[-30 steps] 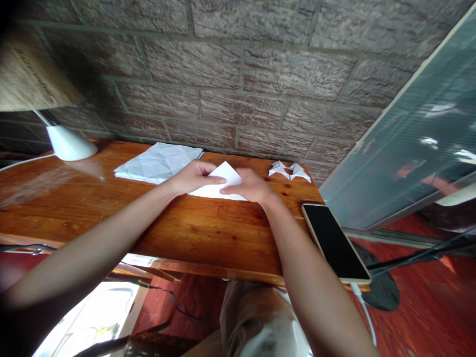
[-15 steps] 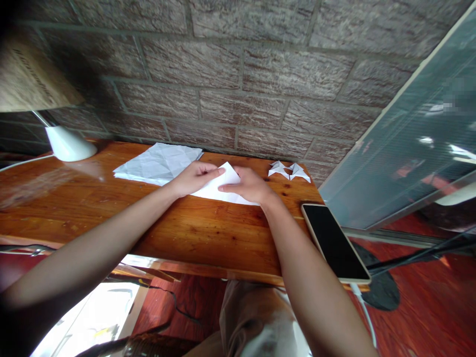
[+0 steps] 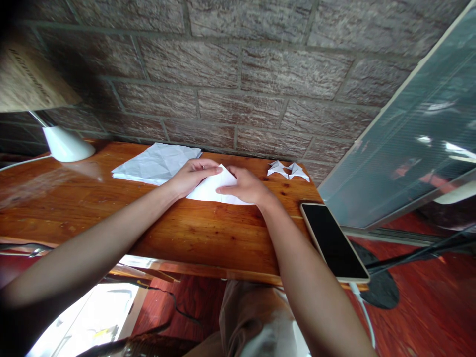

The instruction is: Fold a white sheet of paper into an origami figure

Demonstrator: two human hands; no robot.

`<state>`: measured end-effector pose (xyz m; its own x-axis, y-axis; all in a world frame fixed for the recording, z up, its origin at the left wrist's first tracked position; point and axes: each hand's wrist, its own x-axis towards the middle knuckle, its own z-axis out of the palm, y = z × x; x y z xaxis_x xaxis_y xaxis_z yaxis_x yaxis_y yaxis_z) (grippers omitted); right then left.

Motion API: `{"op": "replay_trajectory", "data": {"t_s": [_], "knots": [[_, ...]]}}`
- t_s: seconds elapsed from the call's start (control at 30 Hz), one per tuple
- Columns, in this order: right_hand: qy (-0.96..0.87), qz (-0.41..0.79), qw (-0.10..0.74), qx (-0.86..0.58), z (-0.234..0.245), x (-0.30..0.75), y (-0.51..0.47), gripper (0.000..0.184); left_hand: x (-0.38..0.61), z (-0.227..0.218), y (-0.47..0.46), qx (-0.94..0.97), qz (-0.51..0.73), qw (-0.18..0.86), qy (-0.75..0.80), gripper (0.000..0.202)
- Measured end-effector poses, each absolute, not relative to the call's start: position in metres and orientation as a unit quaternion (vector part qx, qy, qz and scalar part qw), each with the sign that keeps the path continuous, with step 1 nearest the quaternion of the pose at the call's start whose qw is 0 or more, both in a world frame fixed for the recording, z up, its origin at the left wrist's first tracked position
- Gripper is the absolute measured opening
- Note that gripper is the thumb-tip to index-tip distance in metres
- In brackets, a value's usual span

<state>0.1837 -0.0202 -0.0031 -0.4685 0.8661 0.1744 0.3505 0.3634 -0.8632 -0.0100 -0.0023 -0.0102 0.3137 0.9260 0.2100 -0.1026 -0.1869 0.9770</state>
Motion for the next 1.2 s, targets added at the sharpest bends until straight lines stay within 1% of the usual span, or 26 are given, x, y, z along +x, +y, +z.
{"op": "replay_trajectory", "data": {"t_s": [0.23,0.57,1.0,1.13,1.2], "knots": [[-0.767,0.393,0.319,-0.394,-0.0031,0.1833,-0.0197,0.054,-0.0078,-0.0093,-0.0028,0.561,0.489,0.584,0.325,0.030],[-0.765,0.400,0.316,-0.394,-0.0012,0.1817,-0.0223,0.049,-0.0069,-0.0076,-0.0040,0.542,0.485,0.608,0.318,0.026],[-0.767,0.397,0.324,-0.386,0.0013,0.1794,-0.0240,0.046,-0.0050,-0.0058,-0.0049,0.548,0.505,0.584,0.322,0.021],[-0.762,0.410,0.322,-0.383,0.0014,0.1798,-0.0245,0.044,-0.0068,-0.0058,-0.0048,0.546,0.489,0.603,0.316,0.026],[-0.758,0.415,0.329,-0.381,0.0013,0.1810,-0.0240,0.046,-0.0094,-0.0051,-0.0046,0.572,0.474,0.591,0.315,0.030]]}}
